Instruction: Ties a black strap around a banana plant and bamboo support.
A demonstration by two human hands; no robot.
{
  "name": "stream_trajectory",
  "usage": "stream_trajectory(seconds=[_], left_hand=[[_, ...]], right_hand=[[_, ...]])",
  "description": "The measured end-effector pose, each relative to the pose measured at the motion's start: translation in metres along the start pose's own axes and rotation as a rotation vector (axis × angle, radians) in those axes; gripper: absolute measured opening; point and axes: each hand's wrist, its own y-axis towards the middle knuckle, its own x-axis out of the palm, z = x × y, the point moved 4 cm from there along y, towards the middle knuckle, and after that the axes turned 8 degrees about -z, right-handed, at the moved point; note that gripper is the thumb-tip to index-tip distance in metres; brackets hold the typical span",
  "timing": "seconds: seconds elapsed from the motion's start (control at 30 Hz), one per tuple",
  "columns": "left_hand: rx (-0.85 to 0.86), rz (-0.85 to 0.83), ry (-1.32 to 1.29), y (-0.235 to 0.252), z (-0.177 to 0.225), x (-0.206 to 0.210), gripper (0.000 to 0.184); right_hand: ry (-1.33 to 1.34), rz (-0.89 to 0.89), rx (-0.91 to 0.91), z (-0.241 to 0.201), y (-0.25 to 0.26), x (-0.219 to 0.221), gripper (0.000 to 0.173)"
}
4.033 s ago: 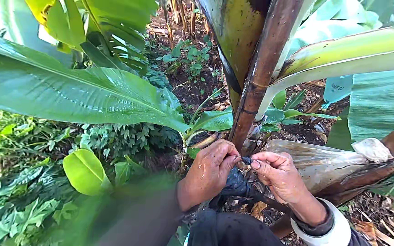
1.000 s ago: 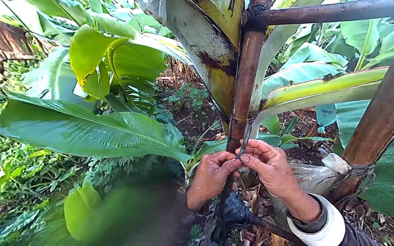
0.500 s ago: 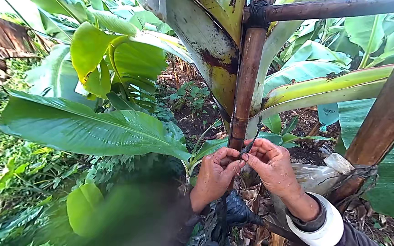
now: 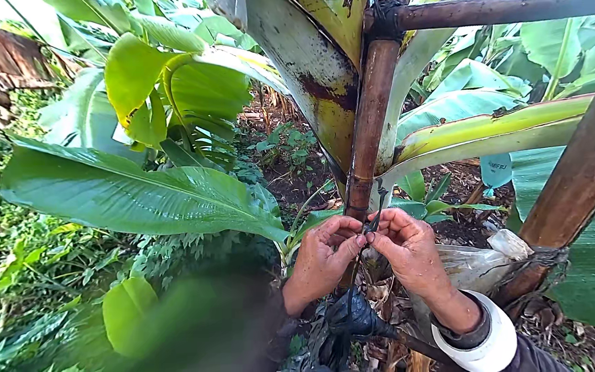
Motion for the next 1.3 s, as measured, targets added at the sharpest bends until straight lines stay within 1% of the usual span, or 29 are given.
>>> stream_trajectory(seconds=[0.1, 0.2, 0.27, 0.4, 0.47, 0.6, 0.67, 0.8, 0.87, 1.0, 1.1, 1.23, 1.3], left_hand=[[0.018, -0.009, 0.071, 0.007, 0.006, 0.000, 0.020], [0.000, -0.046, 0.073, 0.011, 0.005, 0.001, 0.017], [-0.031, -0.073, 0.002, 0.013, 0.000, -0.001, 0.018], [-0.115, -0.105, -0.267, 0.015, -0.011, -0.002, 0.018], [-0.134, -0.114, -0.289, 0.015, -0.013, -0.001, 0.018], [-0.110, -0.058, -0.096, 0.014, -0.010, 0.002, 0.015], [-0.092, -0.047, 0.003, 0.013, -0.008, 0.003, 0.014], [-0.108, -0.042, 0.116, 0.013, -0.007, 0.003, 0.016], [-0.103, -0.039, 0.159, 0.013, -0.005, 0.004, 0.015], [-0.042, 0.008, 0.308, 0.012, -0.002, 0.011, 0.015], [-0.001, 0.016, 0.325, 0.013, -0.001, 0.014, 0.014], [-0.027, 0.010, 0.260, 0.015, -0.006, 0.014, 0.012], [0.020, 0.031, 0.338, 0.014, -0.006, 0.019, 0.011]], right_hand=[[-0.084, -0.027, 0.000, -0.001, -0.001, 0.002, 0.030], [-0.114, -0.050, 0.006, -0.001, -0.002, 0.002, 0.038], [-0.091, -0.059, 0.022, 0.000, -0.003, 0.001, 0.039], [0.075, -0.092, 0.071, 0.007, -0.003, -0.002, 0.035], [0.114, -0.115, 0.087, 0.010, -0.003, -0.003, 0.034], [0.076, -0.123, 0.053, 0.008, -0.003, -0.002, 0.021], [0.008, -0.088, 0.034, 0.006, -0.003, -0.003, 0.021], [-0.185, -0.064, -0.009, 0.005, -0.002, -0.007, 0.013], [-0.229, -0.067, -0.023, 0.004, -0.003, -0.008, 0.014], [-0.191, -0.070, -0.046, 0.003, -0.005, -0.010, 0.023], [-0.224, -0.059, -0.041, 0.006, -0.004, -0.013, 0.019], [-0.387, -0.091, -0.039, 0.007, -0.006, -0.014, 0.020], [-0.522, -0.085, -0.043, 0.006, -0.007, -0.013, 0.023]])
